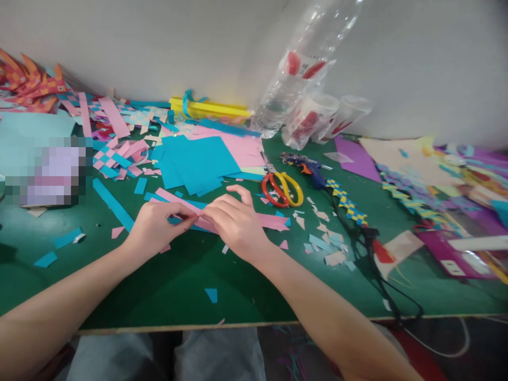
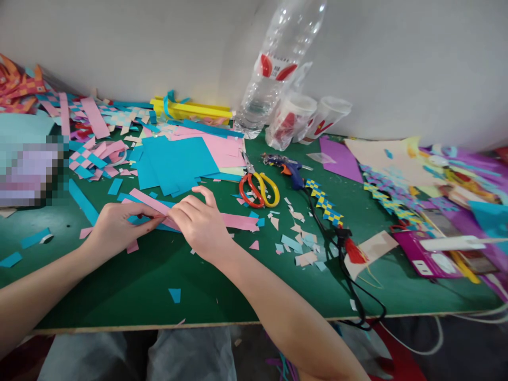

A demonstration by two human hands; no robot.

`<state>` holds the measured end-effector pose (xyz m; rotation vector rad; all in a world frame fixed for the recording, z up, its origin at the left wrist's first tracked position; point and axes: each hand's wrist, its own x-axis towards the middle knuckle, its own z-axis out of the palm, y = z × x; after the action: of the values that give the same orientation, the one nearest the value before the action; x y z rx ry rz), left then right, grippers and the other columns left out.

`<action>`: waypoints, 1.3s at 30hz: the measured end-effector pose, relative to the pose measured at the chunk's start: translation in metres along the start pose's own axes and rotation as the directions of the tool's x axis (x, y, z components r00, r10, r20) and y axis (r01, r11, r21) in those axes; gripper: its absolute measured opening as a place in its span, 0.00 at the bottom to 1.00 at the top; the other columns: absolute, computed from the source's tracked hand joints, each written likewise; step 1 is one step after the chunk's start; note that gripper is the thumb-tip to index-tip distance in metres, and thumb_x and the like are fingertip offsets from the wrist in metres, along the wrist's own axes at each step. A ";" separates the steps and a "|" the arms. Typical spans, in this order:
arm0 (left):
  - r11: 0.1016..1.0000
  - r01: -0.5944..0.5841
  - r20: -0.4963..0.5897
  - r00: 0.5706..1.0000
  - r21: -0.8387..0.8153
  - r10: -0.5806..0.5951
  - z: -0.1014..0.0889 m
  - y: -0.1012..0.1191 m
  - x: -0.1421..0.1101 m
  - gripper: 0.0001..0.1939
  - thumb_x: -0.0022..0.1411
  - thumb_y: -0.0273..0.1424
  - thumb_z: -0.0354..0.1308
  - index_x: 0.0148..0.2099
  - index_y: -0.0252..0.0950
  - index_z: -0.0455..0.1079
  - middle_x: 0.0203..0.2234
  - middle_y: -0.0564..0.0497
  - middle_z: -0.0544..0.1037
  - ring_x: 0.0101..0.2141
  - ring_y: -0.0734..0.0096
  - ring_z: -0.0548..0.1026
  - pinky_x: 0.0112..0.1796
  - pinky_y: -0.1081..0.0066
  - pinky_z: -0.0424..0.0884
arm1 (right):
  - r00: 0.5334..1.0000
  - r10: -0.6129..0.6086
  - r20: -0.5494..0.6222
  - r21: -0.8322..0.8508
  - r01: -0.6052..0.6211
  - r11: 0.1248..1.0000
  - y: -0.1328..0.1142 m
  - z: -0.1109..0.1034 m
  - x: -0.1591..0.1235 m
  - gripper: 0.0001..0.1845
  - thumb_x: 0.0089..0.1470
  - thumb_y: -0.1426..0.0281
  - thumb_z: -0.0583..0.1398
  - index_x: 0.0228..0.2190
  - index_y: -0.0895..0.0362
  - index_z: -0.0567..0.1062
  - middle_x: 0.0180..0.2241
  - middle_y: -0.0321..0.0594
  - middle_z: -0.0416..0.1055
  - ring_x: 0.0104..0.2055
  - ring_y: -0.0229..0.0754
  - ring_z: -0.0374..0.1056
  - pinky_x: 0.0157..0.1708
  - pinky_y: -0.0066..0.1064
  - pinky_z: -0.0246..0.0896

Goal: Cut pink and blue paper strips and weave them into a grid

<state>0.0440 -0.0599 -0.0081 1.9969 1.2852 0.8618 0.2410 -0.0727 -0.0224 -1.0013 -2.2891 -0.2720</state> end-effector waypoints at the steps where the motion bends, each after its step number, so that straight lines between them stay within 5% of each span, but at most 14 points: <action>1: 1.000 -0.016 0.003 1.000 0.004 0.016 0.000 -0.001 0.000 0.08 0.55 0.39 0.62 0.32 0.43 0.81 0.26 0.53 0.83 0.28 0.66 0.80 0.32 0.73 0.73 | 1.000 -0.007 -0.008 -0.007 0.007 1.000 0.000 0.000 0.000 0.14 0.64 0.77 0.52 0.33 0.54 0.76 0.32 0.33 0.79 0.38 0.37 0.71 0.57 0.40 0.48; 9: 0.999 -0.037 0.008 0.999 0.002 0.037 -0.002 -0.007 0.001 0.08 0.57 0.38 0.61 0.34 0.47 0.81 0.28 0.54 0.84 0.29 0.65 0.80 0.32 0.72 0.74 | 0.999 0.038 0.038 0.095 -0.041 0.995 0.002 0.002 0.001 0.11 0.64 0.69 0.55 0.33 0.53 0.78 0.31 0.33 0.79 0.36 0.37 0.71 0.60 0.43 0.45; 21: 0.936 -0.319 0.026 0.948 0.148 0.319 -0.020 -0.012 0.007 0.08 0.61 0.37 0.59 0.36 0.50 0.81 0.30 0.53 0.83 0.34 0.65 0.79 0.41 0.68 0.72 | 0.992 0.106 0.065 0.148 -0.115 0.982 0.016 -0.009 0.005 0.10 0.61 0.68 0.59 0.30 0.50 0.80 0.27 0.30 0.77 0.35 0.37 0.71 0.60 0.45 0.45; 29: 0.988 -0.017 -0.200 0.979 0.151 0.048 -0.038 -0.022 0.016 0.08 0.59 0.43 0.62 0.34 0.48 0.80 0.30 0.55 0.82 0.31 0.65 0.78 0.34 0.70 0.70 | 0.974 0.224 -0.043 0.107 -0.218 0.970 0.044 -0.003 0.001 0.08 0.60 0.69 0.60 0.31 0.48 0.79 0.30 0.31 0.79 0.35 0.41 0.72 0.57 0.47 0.49; 34: 0.992 0.058 -0.248 0.968 0.114 -0.028 -0.042 -0.032 0.022 0.08 0.59 0.41 0.61 0.35 0.44 0.79 0.31 0.57 0.81 0.39 0.62 0.78 0.42 0.68 0.72 | 0.950 0.306 -0.055 0.100 -0.300 0.949 0.062 -0.003 -0.001 0.06 0.58 0.67 0.62 0.31 0.48 0.80 0.29 0.32 0.78 0.35 0.41 0.72 0.58 0.49 0.49; 39: 0.996 0.081 -0.269 0.961 0.040 -0.067 -0.044 -0.039 0.025 0.09 0.58 0.39 0.63 0.35 0.40 0.78 0.31 0.55 0.81 0.36 0.62 0.78 0.42 0.63 0.73 | 0.856 0.510 -0.088 0.205 -0.485 0.850 0.081 -0.011 -0.003 0.04 0.52 0.63 0.66 0.29 0.50 0.81 0.29 0.35 0.77 0.35 0.43 0.71 0.53 0.49 0.57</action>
<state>-0.0035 -0.0165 -0.0066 1.9048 1.5346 1.1013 0.3062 -0.0227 -0.0198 -1.3900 -1.8082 0.0783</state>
